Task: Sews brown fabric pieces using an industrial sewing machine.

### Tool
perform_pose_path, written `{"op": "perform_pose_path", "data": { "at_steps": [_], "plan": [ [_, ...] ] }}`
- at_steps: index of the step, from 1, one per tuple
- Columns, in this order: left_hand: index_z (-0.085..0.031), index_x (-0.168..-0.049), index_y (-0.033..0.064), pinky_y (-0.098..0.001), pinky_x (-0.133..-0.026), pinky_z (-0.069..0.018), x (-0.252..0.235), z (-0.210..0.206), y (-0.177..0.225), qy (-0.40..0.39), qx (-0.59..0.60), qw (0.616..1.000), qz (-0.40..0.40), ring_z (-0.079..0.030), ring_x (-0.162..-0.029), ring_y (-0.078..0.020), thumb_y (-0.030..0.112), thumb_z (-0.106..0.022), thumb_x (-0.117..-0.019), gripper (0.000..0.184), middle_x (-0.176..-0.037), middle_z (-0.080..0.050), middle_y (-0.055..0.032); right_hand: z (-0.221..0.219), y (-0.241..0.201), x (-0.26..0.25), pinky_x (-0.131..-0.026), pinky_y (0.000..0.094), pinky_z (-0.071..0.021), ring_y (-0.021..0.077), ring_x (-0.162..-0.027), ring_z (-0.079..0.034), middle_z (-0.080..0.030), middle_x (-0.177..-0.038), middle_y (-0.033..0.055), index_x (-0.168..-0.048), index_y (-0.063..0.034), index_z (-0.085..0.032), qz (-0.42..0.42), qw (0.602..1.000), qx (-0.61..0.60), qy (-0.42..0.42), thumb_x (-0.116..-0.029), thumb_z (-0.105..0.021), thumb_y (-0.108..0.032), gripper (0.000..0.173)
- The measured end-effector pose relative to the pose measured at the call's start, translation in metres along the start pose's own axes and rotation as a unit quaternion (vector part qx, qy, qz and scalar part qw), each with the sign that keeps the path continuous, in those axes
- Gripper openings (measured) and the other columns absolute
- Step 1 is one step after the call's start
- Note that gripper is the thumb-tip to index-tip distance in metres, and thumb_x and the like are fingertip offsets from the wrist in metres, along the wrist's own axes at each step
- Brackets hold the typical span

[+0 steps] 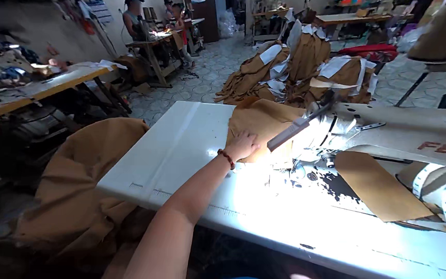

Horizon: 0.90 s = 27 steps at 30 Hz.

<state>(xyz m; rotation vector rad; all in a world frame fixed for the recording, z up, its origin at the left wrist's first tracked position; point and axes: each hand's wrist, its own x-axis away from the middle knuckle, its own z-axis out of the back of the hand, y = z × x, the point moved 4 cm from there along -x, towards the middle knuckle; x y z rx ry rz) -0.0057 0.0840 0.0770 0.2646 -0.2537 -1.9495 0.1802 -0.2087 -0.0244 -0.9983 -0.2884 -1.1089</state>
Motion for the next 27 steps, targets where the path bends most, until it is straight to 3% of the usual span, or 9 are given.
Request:
{"op": "perform_pose_path", "data": {
  "at_steps": [3, 8, 12, 14, 15, 18, 21, 24, 27],
  "plan": [
    [-0.047, -0.151, 0.0033, -0.0620, -0.115, -0.0345, 0.054, 0.003, 0.012, -0.019, -0.063, 0.993, 0.095, -0.039, -0.144, -0.0480, 0.043, -0.046, -0.1083, 0.058, -0.153, -0.043, -0.0305, -0.001, 0.009, -0.005, -0.114, 0.0599, -0.0376, 0.0410, -0.136, -0.051, -0.057, -0.142, 0.0253, -0.143, -0.0006, -0.055, 0.024, 0.998, 0.030, 0.042, -0.1046, -0.053, -0.028, 0.047],
    [-0.067, -0.105, -0.0051, -0.0593, -0.087, -0.0515, 0.145, 0.034, 0.084, -0.204, -0.098, 0.967, 0.120, -0.066, -0.109, -0.0416, 0.037, -0.041, -0.1100, 0.049, -0.109, -0.067, -0.0250, -0.007, 0.015, -0.010, -0.106, 0.0583, -0.0469, 0.0380, -0.118, -0.066, -0.071, -0.120, 0.0230, -0.120, 0.0004, -0.072, 0.071, 0.978, -0.067, 0.183, -0.1047, -0.055, -0.031, 0.039],
    [-0.071, -0.089, -0.0012, -0.0535, -0.076, -0.0540, 0.146, 0.031, 0.060, 0.002, -0.057, 0.995, -0.079, -0.070, -0.090, -0.0355, 0.026, -0.057, -0.1018, 0.033, -0.088, -0.070, -0.0182, -0.004, -0.003, -0.002, -0.114, 0.0511, -0.0407, 0.0327, -0.128, -0.060, -0.067, -0.130, 0.0207, -0.128, 0.0006, -0.068, 0.070, 0.985, -0.079, 0.133, -0.0996, -0.064, -0.034, 0.045],
    [-0.072, -0.116, 0.0010, -0.0560, -0.101, -0.0479, 0.137, 0.016, 0.032, 0.017, -0.034, 0.996, -0.086, -0.062, -0.121, -0.0359, 0.032, -0.058, -0.1028, 0.037, -0.125, -0.067, -0.0198, -0.009, -0.007, -0.002, -0.109, 0.0497, -0.0469, 0.0294, -0.120, -0.066, -0.072, -0.122, 0.0186, -0.122, 0.0011, -0.071, 0.130, 0.975, -0.091, 0.157, -0.0942, -0.071, -0.034, 0.045],
    [-0.061, -0.139, 0.0066, -0.0590, -0.117, -0.0319, 0.136, 0.009, 0.025, -0.040, -0.029, 0.998, -0.046, -0.044, -0.145, -0.0348, 0.039, -0.049, -0.1070, 0.048, -0.153, -0.050, -0.0174, -0.011, -0.007, -0.001, -0.105, 0.0488, -0.0502, 0.0266, -0.114, -0.069, -0.074, -0.116, 0.0166, -0.119, 0.0009, -0.073, 0.161, 0.965, -0.119, 0.167, -0.0920, -0.074, -0.032, 0.042],
    [-0.035, -0.161, 0.0157, -0.0652, -0.123, -0.0054, 0.151, 0.002, 0.038, -0.108, -0.008, 0.992, 0.065, -0.011, -0.159, -0.0346, 0.045, -0.035, -0.1103, 0.059, -0.171, -0.020, -0.0131, -0.014, -0.008, 0.015, -0.105, 0.0442, -0.0494, 0.0206, -0.114, -0.067, -0.072, -0.115, 0.0174, -0.122, 0.0076, -0.067, 0.147, 0.941, -0.264, 0.155, -0.0900, -0.075, -0.022, 0.044],
    [-0.035, -0.161, 0.0166, -0.0737, -0.119, -0.0047, 0.169, -0.013, 0.053, -0.075, 0.006, 0.991, 0.113, -0.010, -0.157, -0.0420, 0.050, -0.035, -0.1089, 0.062, -0.170, -0.018, -0.0166, -0.018, -0.013, 0.032, -0.101, 0.0253, -0.0508, 0.0025, -0.109, -0.064, -0.071, -0.114, 0.0077, -0.126, 0.0103, -0.059, 0.109, 0.880, -0.425, 0.181, -0.0979, -0.060, -0.017, 0.039],
    [-0.026, -0.164, 0.0168, -0.0762, -0.117, -0.0066, 0.184, -0.013, 0.073, -0.118, -0.009, 0.980, 0.158, -0.005, -0.156, -0.0484, 0.055, -0.032, -0.1081, 0.068, -0.171, -0.009, -0.0223, -0.016, -0.014, 0.042, -0.103, 0.0294, -0.0524, 0.0053, -0.112, -0.066, -0.071, -0.117, 0.0060, -0.131, 0.0069, -0.057, 0.072, 0.818, -0.529, 0.213, -0.1061, -0.051, -0.016, 0.035],
    [-0.028, -0.160, 0.0007, -0.0702, -0.110, -0.0334, 0.202, 0.002, 0.098, -0.205, -0.063, 0.959, 0.185, -0.030, -0.145, -0.0572, 0.054, -0.033, -0.1085, 0.074, -0.160, -0.025, -0.0363, 0.001, 0.018, 0.061, -0.091, 0.0317, -0.0603, 0.0072, -0.094, -0.074, -0.078, -0.098, -0.0032, -0.111, -0.0055, -0.067, 0.111, 0.775, -0.569, 0.252, -0.0971, -0.060, -0.004, 0.016]
  ]
}}
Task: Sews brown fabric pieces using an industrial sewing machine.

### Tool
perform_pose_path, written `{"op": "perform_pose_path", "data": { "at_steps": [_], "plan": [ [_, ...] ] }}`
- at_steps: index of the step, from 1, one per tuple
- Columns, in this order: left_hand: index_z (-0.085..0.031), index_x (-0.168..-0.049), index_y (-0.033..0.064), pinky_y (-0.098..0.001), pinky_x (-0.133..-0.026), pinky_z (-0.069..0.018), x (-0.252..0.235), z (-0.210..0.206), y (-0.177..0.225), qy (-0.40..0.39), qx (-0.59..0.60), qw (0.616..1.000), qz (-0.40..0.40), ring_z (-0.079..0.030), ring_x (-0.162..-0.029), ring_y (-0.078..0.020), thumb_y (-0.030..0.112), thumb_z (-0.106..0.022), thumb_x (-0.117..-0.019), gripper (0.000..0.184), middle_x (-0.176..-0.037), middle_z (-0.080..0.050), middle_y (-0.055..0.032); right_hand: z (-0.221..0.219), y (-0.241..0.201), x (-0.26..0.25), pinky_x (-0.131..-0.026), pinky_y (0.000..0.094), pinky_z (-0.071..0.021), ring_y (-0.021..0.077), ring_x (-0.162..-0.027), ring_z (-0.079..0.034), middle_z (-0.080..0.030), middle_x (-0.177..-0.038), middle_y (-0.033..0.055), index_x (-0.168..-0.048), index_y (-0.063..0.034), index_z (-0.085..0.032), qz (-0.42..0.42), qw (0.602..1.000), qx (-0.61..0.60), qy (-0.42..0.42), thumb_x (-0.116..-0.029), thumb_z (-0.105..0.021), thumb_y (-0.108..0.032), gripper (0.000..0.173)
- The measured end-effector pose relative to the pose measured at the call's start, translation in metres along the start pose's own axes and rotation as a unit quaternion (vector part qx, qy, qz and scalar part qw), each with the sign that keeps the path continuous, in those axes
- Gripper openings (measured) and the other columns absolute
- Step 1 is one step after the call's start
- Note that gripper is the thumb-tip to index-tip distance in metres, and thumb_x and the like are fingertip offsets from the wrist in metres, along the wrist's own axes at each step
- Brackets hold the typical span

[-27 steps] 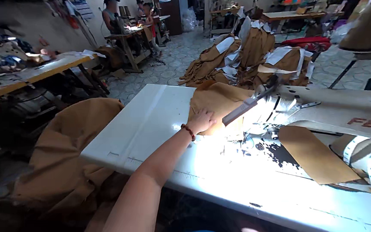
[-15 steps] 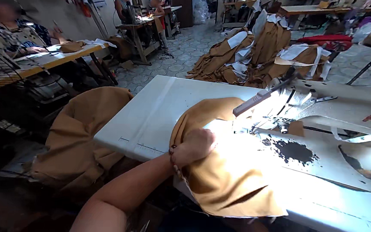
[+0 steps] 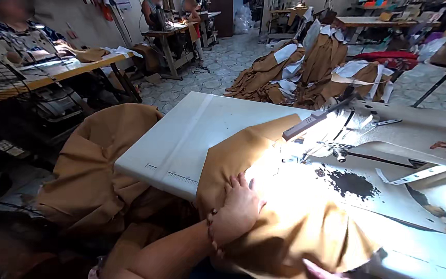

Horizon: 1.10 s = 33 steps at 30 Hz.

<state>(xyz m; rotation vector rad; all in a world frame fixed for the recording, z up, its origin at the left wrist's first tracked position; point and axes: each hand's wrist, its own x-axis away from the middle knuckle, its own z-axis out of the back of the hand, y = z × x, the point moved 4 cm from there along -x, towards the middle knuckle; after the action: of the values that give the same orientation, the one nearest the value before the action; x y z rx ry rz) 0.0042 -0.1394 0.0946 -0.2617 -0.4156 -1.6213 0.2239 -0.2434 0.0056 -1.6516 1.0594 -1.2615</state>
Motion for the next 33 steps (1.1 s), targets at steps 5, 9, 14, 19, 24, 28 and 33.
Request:
{"op": "perform_pose_path", "data": {
  "at_steps": [5, 9, 14, 19, 24, 28, 33],
  "plan": [
    [-0.066, -0.096, -0.0075, -0.0571, -0.080, -0.0516, 0.042, 0.018, 0.035, -0.017, 0.002, 0.986, -0.164, -0.067, -0.101, -0.0426, 0.038, -0.040, -0.1107, 0.055, -0.097, -0.068, -0.0255, 0.099, -0.098, 0.015, -0.094, 0.0457, -0.0538, 0.0243, -0.105, -0.067, -0.068, -0.112, 0.0180, -0.131, 0.0107, -0.053, 0.134, 0.882, 0.386, 0.234, -0.0956, -0.067, -0.021, 0.050],
    [-0.064, -0.124, -0.0033, -0.0615, -0.087, -0.0506, 0.016, -0.006, 0.065, 0.027, 0.046, 0.975, -0.216, -0.068, -0.105, -0.0433, 0.040, -0.040, -0.1103, 0.051, -0.105, -0.071, -0.0245, 0.065, -0.139, -0.008, -0.100, 0.0732, -0.0407, 0.0614, -0.122, -0.053, -0.055, -0.134, 0.0394, -0.144, 0.0072, -0.050, 0.247, 0.743, 0.567, 0.258, -0.0993, -0.059, -0.021, 0.054],
    [-0.069, -0.119, -0.0029, -0.0567, -0.081, -0.0570, 0.003, -0.031, 0.079, 0.166, 0.135, 0.937, -0.277, -0.072, -0.097, -0.0385, 0.030, -0.058, -0.1016, 0.039, -0.099, -0.073, -0.0208, -0.009, -0.112, -0.077, -0.102, 0.0605, -0.0461, 0.0447, -0.120, -0.061, -0.068, -0.121, 0.0253, -0.123, -0.0048, -0.073, 0.248, 0.749, 0.611, 0.060, -0.1025, -0.054, -0.022, 0.034],
    [-0.073, -0.098, 0.0002, -0.0499, -0.072, -0.0578, -0.006, -0.035, 0.072, 0.194, 0.190, 0.920, -0.284, -0.072, -0.080, -0.0298, 0.023, -0.062, -0.0969, 0.025, -0.082, -0.072, -0.0127, -0.012, -0.115, -0.113, -0.103, 0.0544, -0.0482, 0.0389, -0.120, -0.062, -0.063, -0.131, 0.0242, -0.125, -0.0017, -0.067, 0.173, 0.773, 0.603, 0.090, -0.1041, -0.049, -0.028, 0.038],
    [-0.071, -0.100, 0.0013, -0.0490, -0.067, -0.0564, -0.009, -0.033, 0.071, 0.171, 0.201, 0.928, -0.262, -0.071, -0.075, -0.0286, 0.026, -0.060, -0.0987, 0.027, -0.077, -0.069, -0.0112, -0.009, -0.124, -0.129, -0.095, 0.0536, -0.0516, 0.0388, -0.109, -0.067, -0.068, -0.116, 0.0238, -0.125, 0.0012, -0.065, 0.160, 0.768, 0.608, 0.121, -0.1043, -0.051, -0.024, 0.036],
    [-0.072, -0.092, 0.0026, -0.0476, -0.064, -0.0562, -0.008, -0.034, 0.073, 0.180, 0.198, 0.926, -0.265, -0.071, -0.073, -0.0282, 0.022, -0.060, -0.0966, 0.023, -0.076, -0.069, -0.0116, -0.006, -0.124, -0.146, -0.096, 0.0554, -0.0508, 0.0393, -0.111, -0.066, -0.070, -0.116, 0.0222, -0.129, -0.0053, -0.068, 0.145, 0.768, 0.618, 0.089, -0.1062, -0.049, -0.024, 0.035],
    [-0.070, -0.090, 0.0039, -0.0462, -0.062, -0.0527, -0.016, -0.035, 0.069, 0.134, 0.224, 0.927, -0.269, -0.068, -0.072, -0.0256, 0.025, -0.057, -0.0982, 0.026, -0.075, -0.067, -0.0097, -0.005, -0.127, -0.156, -0.095, 0.0594, -0.0503, 0.0417, -0.112, -0.065, -0.068, -0.119, 0.0235, -0.128, -0.0010, -0.066, 0.102, 0.756, 0.643, 0.075, -0.1071, -0.049, -0.024, 0.035]
  ]
}}
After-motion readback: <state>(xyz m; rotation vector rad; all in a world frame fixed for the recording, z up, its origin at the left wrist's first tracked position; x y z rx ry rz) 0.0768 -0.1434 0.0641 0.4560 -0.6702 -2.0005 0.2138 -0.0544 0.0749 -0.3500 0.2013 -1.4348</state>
